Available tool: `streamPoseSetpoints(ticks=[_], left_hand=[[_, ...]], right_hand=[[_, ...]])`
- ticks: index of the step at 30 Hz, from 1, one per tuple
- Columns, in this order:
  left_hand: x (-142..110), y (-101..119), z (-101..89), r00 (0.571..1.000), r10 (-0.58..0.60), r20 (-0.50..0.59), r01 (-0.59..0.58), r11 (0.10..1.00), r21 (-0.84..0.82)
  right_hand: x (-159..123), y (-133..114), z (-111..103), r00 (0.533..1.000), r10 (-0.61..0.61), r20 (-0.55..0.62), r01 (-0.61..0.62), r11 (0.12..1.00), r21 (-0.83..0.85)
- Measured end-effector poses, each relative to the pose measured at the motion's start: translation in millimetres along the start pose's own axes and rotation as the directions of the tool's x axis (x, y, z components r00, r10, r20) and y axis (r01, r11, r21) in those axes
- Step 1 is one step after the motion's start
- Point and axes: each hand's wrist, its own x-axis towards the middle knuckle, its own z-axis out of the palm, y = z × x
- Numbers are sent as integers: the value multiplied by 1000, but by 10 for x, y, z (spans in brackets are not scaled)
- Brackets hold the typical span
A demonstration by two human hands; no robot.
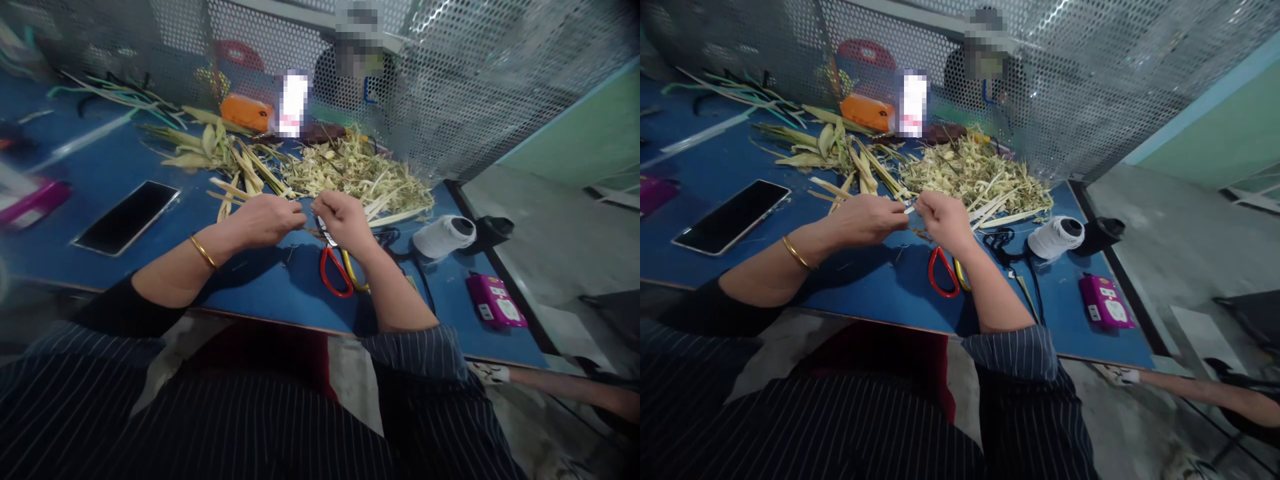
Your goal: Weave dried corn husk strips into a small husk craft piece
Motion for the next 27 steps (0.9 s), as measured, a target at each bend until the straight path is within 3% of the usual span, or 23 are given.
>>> streamPoseSetpoints(ticks=[3, 6, 8, 9, 11, 13, 15, 18, 21, 24, 27], left_hand=[[2, -16, -34, 995, 15, -95, -32, 982, -188], [3, -52, -66, 975, -111, -191, 32, 926, -375], [6, -76, -66, 953, -210, -220, 106, 907, -407], [8, -86, -58, 938, -260, -228, 153, 903, -401], [13, -98, -34, 908, -350, -232, 252, 897, -363], [18, -96, -9, 888, -409, -210, 335, 889, -312], [19, -79, 6, 884, -437, -165, 390, 886, -252], [13, -33, 9, 909, -408, -87, 394, 907, -147], [1, 7, 2, 960, -281, 8, 281, 958, -62], [-9, 14, -24, 991, -108, 75, 116, 987, -114], [-11, -10, -78, 1000, -22, 10, 24, 937, -348]], right_hand=[[40, 137, -33, 982, 144, 120, -176, 929, 325], [32, 217, 54, 936, 276, 220, -353, 704, 617], [11, 214, 143, 913, 318, 256, -403, 607, 685], [0, 193, 184, 910, 320, 264, -411, 607, 680], [-24, 120, 244, 932, 281, 230, -363, 709, 604], [-47, 20, 264, 979, 170, 115, -204, 871, 446], [-69, -81, 252, 1000, 20, 9, -21, 970, 242], [-92, -175, 200, 994, -112, -12, 112, 994, -14], [-83, -166, 120, 994, -112, 22, 114, 973, -202], [-39, -68, 17, 1000, -9, 28, 14, 986, -167], [4, 63, -43, 981, 141, 135, -164, 971, 177]])
